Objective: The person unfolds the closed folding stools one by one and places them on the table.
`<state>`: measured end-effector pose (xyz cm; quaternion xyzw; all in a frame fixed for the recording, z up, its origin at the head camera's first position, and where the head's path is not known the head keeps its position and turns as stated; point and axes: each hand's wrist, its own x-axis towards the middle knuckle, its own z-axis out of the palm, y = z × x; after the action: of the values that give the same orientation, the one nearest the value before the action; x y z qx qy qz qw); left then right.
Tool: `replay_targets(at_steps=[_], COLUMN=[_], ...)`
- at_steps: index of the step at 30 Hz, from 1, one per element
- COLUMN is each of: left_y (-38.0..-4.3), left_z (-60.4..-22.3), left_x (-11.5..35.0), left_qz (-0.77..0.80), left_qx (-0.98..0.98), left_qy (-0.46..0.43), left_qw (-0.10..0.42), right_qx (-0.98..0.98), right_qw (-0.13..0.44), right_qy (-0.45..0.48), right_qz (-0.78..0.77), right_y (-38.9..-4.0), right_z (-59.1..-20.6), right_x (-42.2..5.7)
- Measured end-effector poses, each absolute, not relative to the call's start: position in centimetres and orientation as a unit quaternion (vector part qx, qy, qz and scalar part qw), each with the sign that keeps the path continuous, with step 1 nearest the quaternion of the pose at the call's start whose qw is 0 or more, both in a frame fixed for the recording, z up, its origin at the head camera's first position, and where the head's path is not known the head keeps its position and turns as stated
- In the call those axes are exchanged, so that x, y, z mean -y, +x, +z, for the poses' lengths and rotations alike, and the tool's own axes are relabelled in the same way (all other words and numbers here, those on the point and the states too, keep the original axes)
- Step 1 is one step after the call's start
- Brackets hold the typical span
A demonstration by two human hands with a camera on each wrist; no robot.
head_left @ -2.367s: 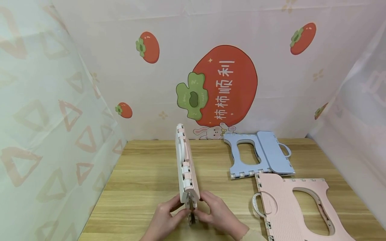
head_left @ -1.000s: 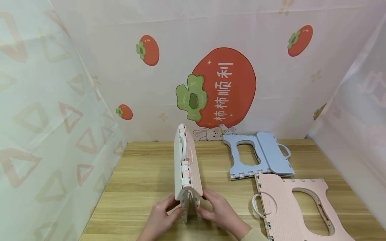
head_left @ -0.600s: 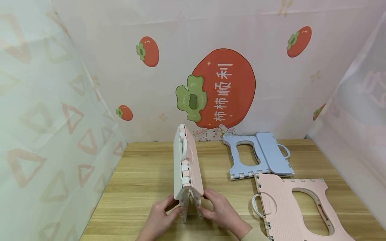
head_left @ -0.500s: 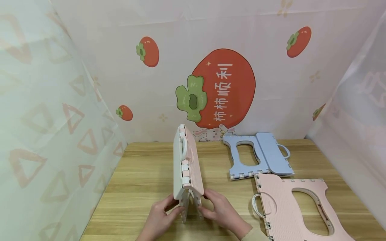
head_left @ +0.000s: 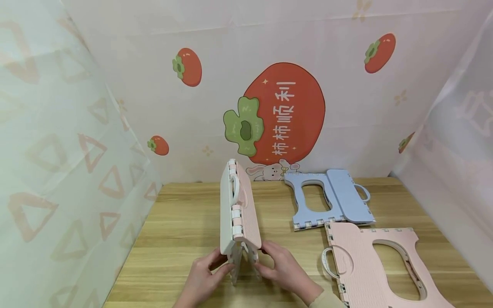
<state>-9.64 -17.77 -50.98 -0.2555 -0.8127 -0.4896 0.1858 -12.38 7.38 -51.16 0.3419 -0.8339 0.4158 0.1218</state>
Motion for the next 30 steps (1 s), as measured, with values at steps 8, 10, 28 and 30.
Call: replay_targets(at_steps=[8, 10, 28, 30], left_y=[-9.59, -9.55, -9.88, -9.86], left_z=[-50.98, -50.95, -50.97, -50.94], left_x=[17.9, 17.99, 18.44, 18.5], left_qz=[-0.509, -0.514, -0.523, -0.525], left_qx=[0.809, 0.809, 0.808, 0.808], left_qy=[-0.24, -0.234, -0.229, -0.226], left_qw=[0.169, 0.162, 0.146, 0.141], right_qx=[0.836, 0.836, 0.846, 0.846], right_qw=[0.099, 0.095, 0.104, 0.102], right_qy=[0.334, 0.334, 0.324, 0.324], right_qz=[0.424, 0.425, 0.41, 0.411], right_y=[-12.44, -12.47, -12.83, -12.85], right_z=[-50.88, -50.82, -51.27, -51.23], right_x=[-7.75, -7.8, -8.22, -8.28])
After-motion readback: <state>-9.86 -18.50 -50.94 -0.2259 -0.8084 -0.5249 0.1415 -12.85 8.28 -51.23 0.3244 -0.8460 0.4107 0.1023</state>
